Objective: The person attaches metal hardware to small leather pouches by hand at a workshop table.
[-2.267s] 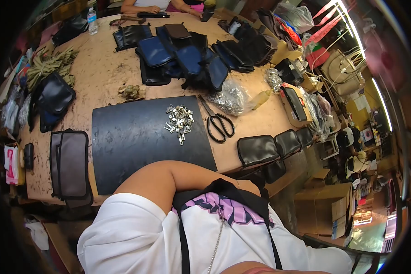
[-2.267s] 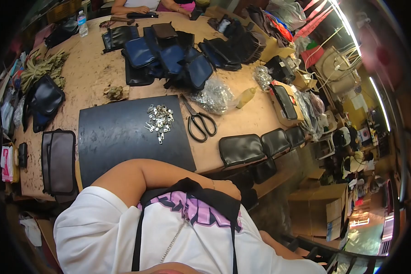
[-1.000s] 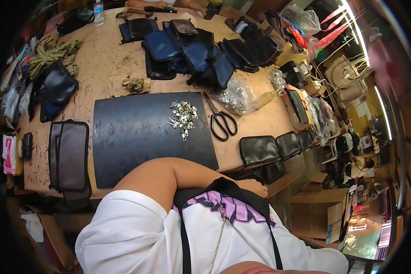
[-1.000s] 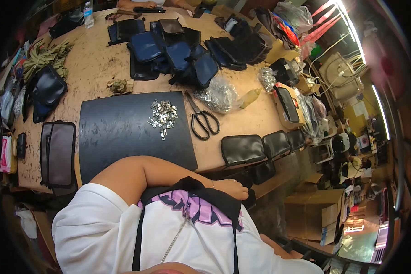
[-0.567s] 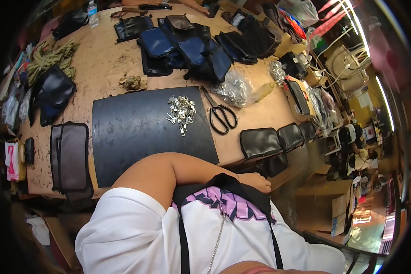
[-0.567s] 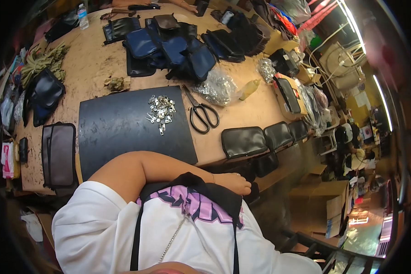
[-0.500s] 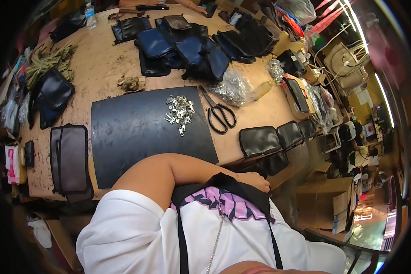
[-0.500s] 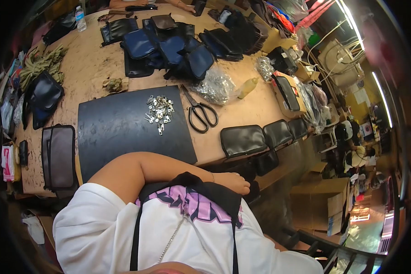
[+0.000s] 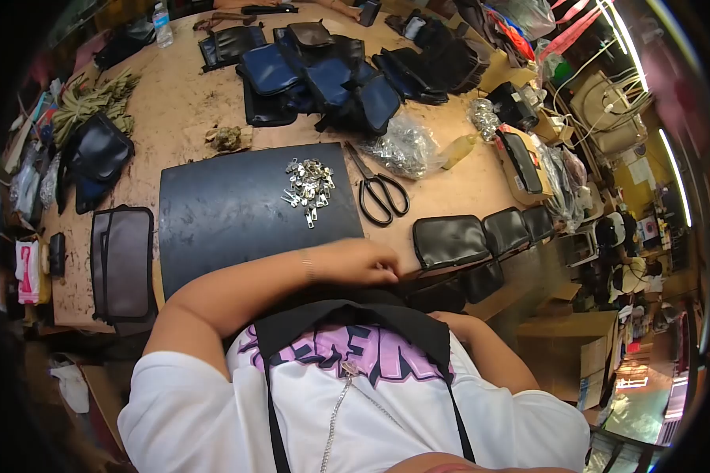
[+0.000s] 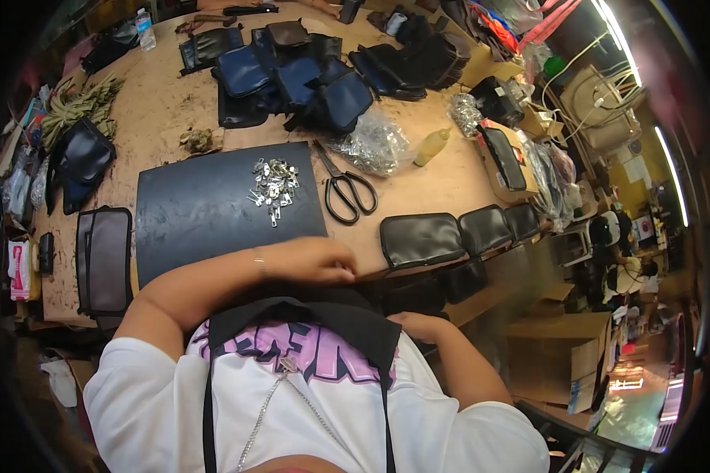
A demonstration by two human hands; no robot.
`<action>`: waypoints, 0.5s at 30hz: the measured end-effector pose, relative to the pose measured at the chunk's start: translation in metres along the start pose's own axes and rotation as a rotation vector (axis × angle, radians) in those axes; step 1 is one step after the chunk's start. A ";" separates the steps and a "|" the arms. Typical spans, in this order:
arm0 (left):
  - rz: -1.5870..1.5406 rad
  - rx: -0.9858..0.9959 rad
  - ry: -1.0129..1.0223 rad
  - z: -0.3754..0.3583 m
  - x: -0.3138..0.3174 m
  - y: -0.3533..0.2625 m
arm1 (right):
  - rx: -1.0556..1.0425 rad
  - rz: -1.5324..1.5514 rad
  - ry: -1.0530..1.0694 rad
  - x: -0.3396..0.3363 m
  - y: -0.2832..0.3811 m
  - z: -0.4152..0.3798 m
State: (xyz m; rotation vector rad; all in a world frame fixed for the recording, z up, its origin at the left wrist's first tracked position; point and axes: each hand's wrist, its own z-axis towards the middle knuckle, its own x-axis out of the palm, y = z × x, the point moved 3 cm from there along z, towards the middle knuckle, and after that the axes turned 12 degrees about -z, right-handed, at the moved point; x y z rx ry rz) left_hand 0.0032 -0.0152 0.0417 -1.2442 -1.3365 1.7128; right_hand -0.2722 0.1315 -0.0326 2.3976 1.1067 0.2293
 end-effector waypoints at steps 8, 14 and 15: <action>-0.117 -0.364 -0.301 -0.120 -0.032 0.004 | 0.083 0.243 0.011 0.046 -0.072 -0.046; 0.106 -0.806 0.345 -0.138 -0.025 -0.013 | 0.211 0.190 -0.006 0.080 -0.089 -0.063; 0.174 -0.858 0.455 -0.150 -0.027 -0.017 | 0.191 0.173 -0.027 0.080 -0.091 -0.066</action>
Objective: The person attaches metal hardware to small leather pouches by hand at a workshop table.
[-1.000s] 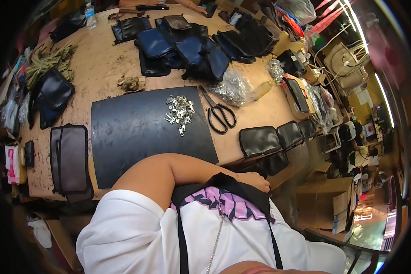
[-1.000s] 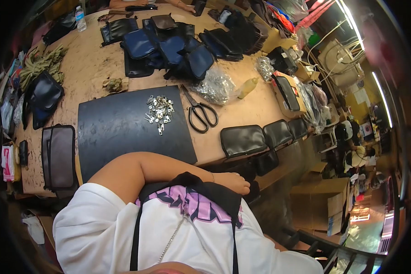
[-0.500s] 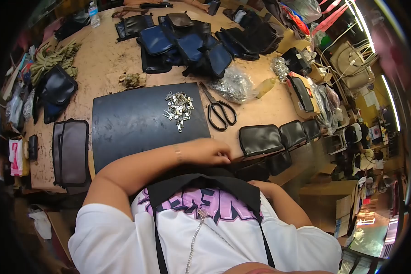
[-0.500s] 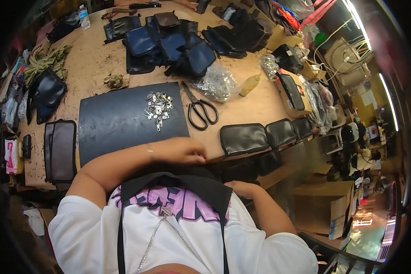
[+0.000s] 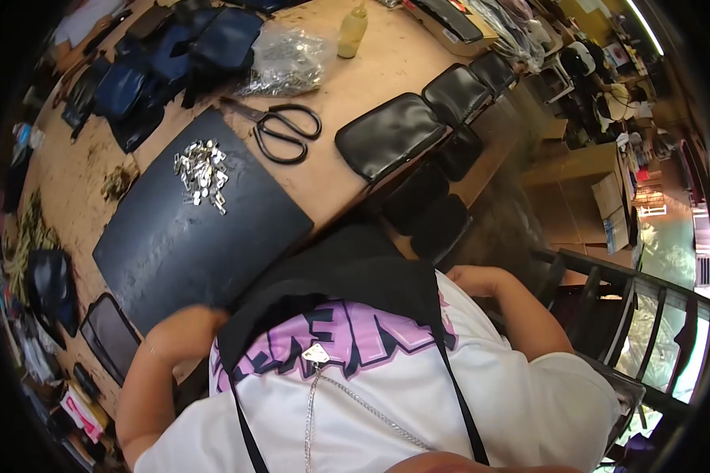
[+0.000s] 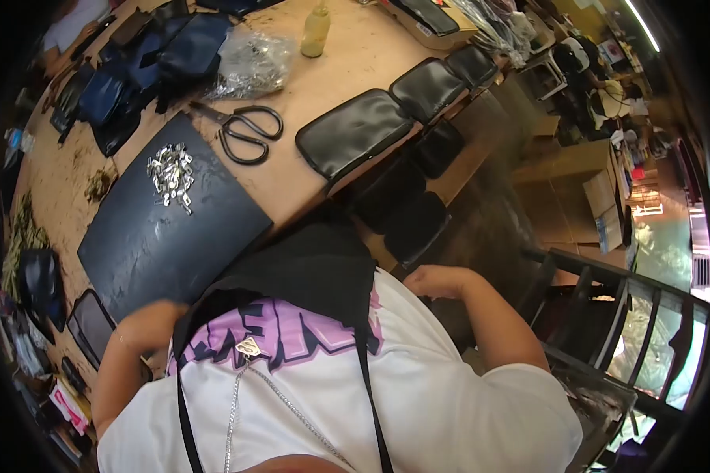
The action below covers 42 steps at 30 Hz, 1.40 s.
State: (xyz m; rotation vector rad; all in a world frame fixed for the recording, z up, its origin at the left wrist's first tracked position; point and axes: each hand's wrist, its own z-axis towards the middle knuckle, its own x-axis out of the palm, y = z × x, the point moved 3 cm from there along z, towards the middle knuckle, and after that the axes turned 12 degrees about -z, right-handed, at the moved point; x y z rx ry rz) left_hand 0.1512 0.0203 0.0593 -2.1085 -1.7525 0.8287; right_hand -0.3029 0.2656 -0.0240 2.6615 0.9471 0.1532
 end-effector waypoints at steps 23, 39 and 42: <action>-0.579 0.256 -0.678 -0.042 0.059 0.001 | -0.161 -0.893 0.294 -0.019 0.006 0.051; -0.624 0.525 -0.552 0.029 -0.024 -0.014 | -0.584 -0.648 -0.323 -0.108 0.260 -0.005; -0.437 0.447 -1.086 0.045 -0.028 0.003 | -1.099 -0.558 -0.495 -0.123 0.348 0.006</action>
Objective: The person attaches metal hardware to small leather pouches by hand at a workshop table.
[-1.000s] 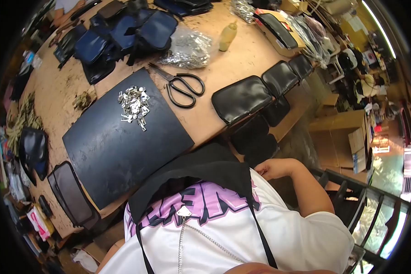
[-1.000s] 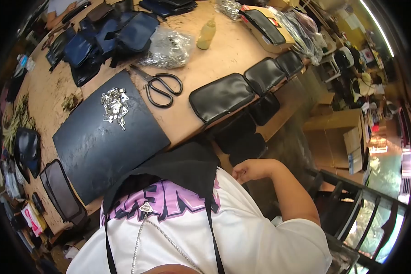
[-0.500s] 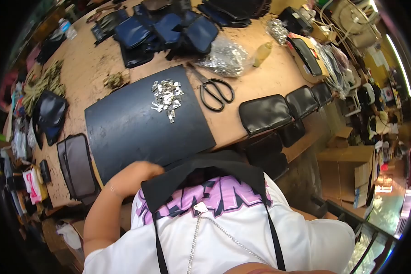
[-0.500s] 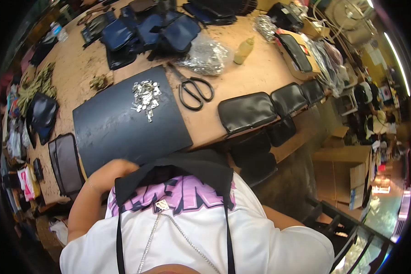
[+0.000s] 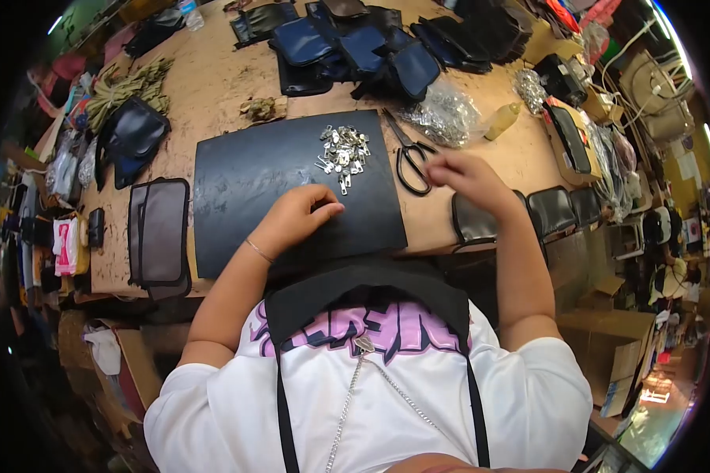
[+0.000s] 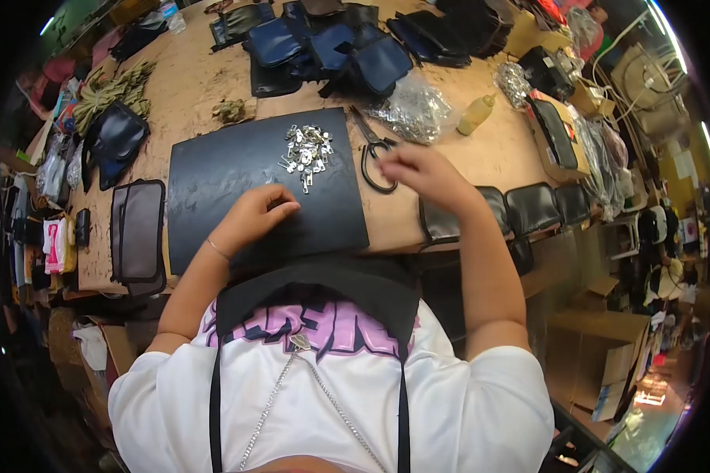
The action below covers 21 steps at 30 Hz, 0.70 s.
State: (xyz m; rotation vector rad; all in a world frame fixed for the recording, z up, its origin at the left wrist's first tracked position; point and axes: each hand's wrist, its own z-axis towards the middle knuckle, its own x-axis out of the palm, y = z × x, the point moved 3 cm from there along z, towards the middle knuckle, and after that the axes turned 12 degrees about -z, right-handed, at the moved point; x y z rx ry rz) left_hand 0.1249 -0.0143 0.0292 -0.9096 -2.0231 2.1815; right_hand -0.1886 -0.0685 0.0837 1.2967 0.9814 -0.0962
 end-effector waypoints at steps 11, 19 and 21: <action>0.394 0.234 -0.347 -0.016 0.010 0.022 | -1.307 0.824 -0.094 -0.031 0.215 -0.003; 0.246 0.225 -0.561 0.013 -0.082 0.047 | -1.503 0.692 -0.551 0.006 0.256 -0.046; 0.397 0.104 -0.839 0.018 -0.164 0.069 | -1.449 0.722 -0.675 0.016 0.259 -0.050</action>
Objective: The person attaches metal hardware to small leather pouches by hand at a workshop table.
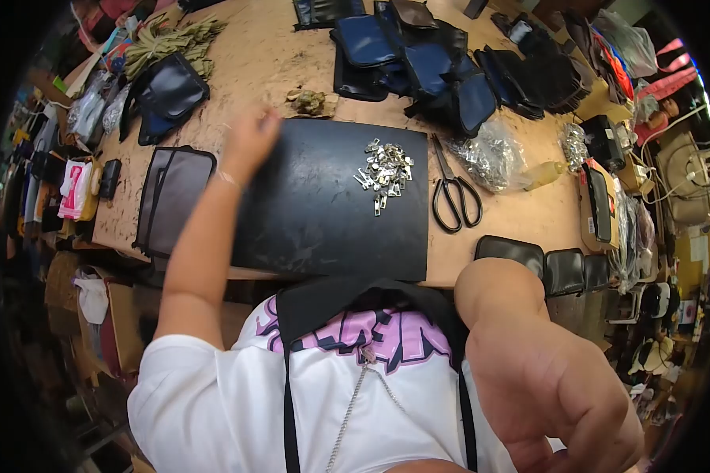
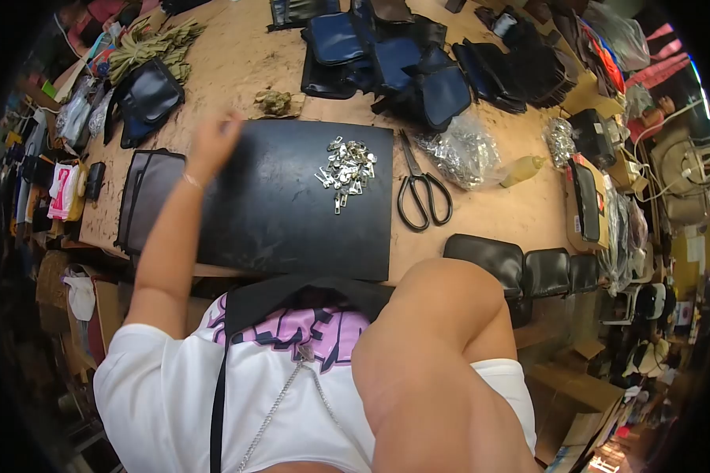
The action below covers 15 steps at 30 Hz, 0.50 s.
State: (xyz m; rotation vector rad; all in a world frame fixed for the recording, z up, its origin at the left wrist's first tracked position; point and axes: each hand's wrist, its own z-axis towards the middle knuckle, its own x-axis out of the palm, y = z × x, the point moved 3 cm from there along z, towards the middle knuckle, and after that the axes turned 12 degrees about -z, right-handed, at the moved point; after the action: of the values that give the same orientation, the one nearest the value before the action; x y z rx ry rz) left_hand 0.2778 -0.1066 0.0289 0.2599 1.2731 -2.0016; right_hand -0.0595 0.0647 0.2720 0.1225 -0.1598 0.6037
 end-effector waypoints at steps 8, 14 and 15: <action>0.482 -0.950 -0.450 0.070 -0.188 0.247 | 0.150 0.434 0.240 -0.009 -0.066 -0.007; 0.641 -1.008 -0.288 0.066 -0.245 0.260 | 0.851 -0.193 0.538 -0.078 -0.130 -0.139; 0.606 -0.977 -0.302 0.070 -0.253 0.266 | 1.172 -0.196 0.629 -0.091 -0.130 -0.170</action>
State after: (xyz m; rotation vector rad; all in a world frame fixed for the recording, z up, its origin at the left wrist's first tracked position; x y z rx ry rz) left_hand 0.6511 -0.1092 0.0099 -0.1254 1.5669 -0.7434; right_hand -0.0392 -0.0643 0.0799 1.0524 0.8311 0.4488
